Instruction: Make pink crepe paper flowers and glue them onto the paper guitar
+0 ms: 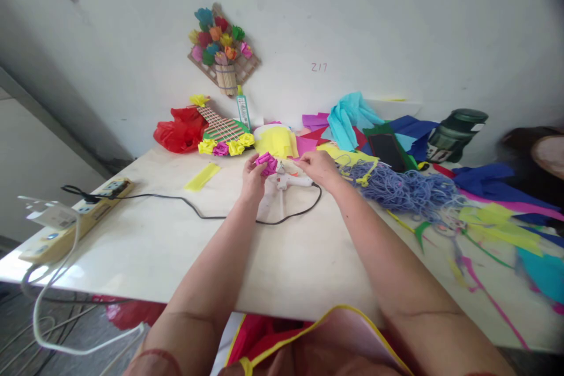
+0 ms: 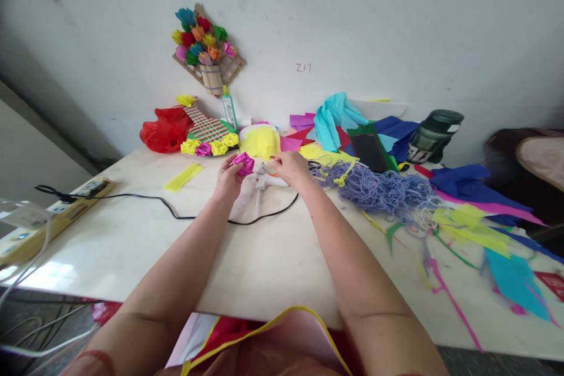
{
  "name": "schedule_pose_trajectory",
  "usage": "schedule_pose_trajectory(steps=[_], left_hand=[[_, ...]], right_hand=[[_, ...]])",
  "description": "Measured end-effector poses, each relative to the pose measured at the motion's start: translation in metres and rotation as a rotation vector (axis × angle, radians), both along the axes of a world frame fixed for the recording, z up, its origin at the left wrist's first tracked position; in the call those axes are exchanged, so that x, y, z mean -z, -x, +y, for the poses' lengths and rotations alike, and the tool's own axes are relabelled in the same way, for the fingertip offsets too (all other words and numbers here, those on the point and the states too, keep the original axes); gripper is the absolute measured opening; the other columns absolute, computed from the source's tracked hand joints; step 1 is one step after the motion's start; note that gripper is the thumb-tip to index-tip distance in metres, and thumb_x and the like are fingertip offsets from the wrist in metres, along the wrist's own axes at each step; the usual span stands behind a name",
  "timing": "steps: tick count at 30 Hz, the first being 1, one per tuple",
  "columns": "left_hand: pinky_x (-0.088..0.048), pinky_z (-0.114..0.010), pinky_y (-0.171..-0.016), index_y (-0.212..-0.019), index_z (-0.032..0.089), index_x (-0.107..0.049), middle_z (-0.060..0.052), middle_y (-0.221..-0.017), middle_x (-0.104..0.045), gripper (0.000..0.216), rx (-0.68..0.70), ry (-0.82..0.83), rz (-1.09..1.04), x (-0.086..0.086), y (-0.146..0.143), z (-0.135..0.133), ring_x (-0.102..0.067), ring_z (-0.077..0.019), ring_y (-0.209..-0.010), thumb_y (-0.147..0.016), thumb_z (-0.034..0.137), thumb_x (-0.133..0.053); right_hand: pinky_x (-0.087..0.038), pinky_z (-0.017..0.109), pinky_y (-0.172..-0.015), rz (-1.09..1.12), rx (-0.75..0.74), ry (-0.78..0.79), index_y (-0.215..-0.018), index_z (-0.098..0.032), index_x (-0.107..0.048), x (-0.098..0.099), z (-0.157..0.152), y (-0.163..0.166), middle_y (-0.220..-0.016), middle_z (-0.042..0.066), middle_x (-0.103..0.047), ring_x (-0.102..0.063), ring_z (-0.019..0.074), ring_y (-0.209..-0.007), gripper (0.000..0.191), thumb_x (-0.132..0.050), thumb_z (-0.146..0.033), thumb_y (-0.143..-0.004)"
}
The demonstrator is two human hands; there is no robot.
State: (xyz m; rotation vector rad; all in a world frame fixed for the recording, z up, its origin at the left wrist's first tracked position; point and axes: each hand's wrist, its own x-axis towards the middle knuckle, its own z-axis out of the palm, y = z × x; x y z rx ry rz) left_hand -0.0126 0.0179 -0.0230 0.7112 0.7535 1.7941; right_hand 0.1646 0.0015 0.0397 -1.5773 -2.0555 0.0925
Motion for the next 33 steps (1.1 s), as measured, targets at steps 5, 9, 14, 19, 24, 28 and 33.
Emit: schedule_pose_trajectory(steps=[5, 9, 14, 19, 24, 28, 33], left_hand=[[-0.049, -0.030, -0.066, -0.091, 0.017, -0.055, -0.005, -0.086, -0.064, 0.036, -0.004, -0.025, -0.009, 0.000, -0.001, 0.000, -0.061, -0.0164, -0.076, -0.058, 0.010, -0.068], [-0.049, -0.030, -0.067, -0.092, 0.016, -0.055, -0.006, -0.088, -0.064, 0.036, 0.003, -0.052, 0.008, 0.001, -0.003, 0.000, -0.062, -0.0168, -0.077, -0.059, 0.011, -0.067], [-0.048, -0.031, -0.070, -0.094, 0.017, -0.054, -0.006, -0.092, -0.063, 0.037, -0.013, -0.055, 0.030, 0.002, -0.004, -0.001, -0.062, -0.0174, -0.080, -0.060, 0.012, -0.067], [-0.048, -0.030, -0.071, -0.096, 0.018, -0.053, -0.006, -0.095, -0.063, 0.037, -0.023, -0.040, 0.040, 0.001, -0.005, -0.002, -0.062, -0.0168, -0.082, -0.062, 0.011, -0.065], [-0.049, -0.029, -0.070, -0.097, 0.018, -0.052, -0.005, -0.094, -0.063, 0.038, -0.023, -0.047, 0.060, 0.000, -0.006, -0.004, -0.063, -0.0164, -0.082, -0.062, 0.011, -0.065], [-0.049, -0.030, -0.070, -0.096, 0.019, -0.051, -0.004, -0.092, -0.063, 0.038, -0.021, -0.053, 0.077, -0.001, -0.008, -0.006, -0.063, -0.0170, -0.083, -0.062, 0.012, -0.066], [-0.048, -0.030, -0.070, -0.095, 0.019, -0.051, -0.004, -0.093, -0.061, 0.039, -0.043, -0.063, 0.105, -0.001, -0.009, -0.006, -0.062, -0.0165, -0.082, -0.060, 0.014, -0.067]], right_hand=[[-0.035, 0.025, -0.061, -0.046, 0.000, 0.008, -0.083, -0.020, -0.073, 0.000, -0.002, 0.005, -0.079, 0.004, -0.071, -0.060, 0.0160, -0.074, 0.026, -0.053, -0.037, -0.079], [-0.035, 0.025, -0.062, -0.109, 0.009, 0.010, -0.083, -0.021, -0.072, 0.002, -0.004, 0.010, -0.083, 0.006, -0.071, -0.061, 0.0179, -0.079, 0.026, -0.051, -0.036, -0.079], [-0.036, 0.026, -0.063, -0.166, 0.012, -0.009, -0.084, -0.021, -0.071, 0.004, -0.005, 0.014, -0.085, 0.008, -0.072, -0.063, 0.0195, -0.080, 0.029, -0.047, -0.037, -0.082], [-0.038, 0.027, -0.065, -0.204, 0.029, 0.001, -0.087, -0.020, -0.071, 0.003, -0.007, 0.016, -0.087, 0.009, -0.071, -0.063, 0.0206, -0.082, 0.030, -0.045, -0.036, -0.083], [-0.039, 0.028, -0.067, -0.215, 0.037, 0.004, -0.089, -0.019, -0.071, 0.003, -0.008, 0.018, -0.089, 0.010, -0.071, -0.063, 0.0213, -0.084, 0.031, -0.045, -0.036, -0.084], [-0.040, 0.028, -0.070, -0.227, 0.040, 0.012, -0.092, -0.019, -0.070, 0.002, -0.009, 0.019, -0.090, 0.011, -0.070, -0.063, 0.0216, -0.086, 0.031, -0.045, -0.035, -0.084], [-0.042, 0.029, -0.071, -0.244, 0.058, 0.010, -0.093, -0.019, -0.069, 0.000, -0.012, 0.021, -0.091, 0.012, -0.070, -0.063, 0.0231, -0.087, 0.030, -0.045, -0.035, -0.085]])
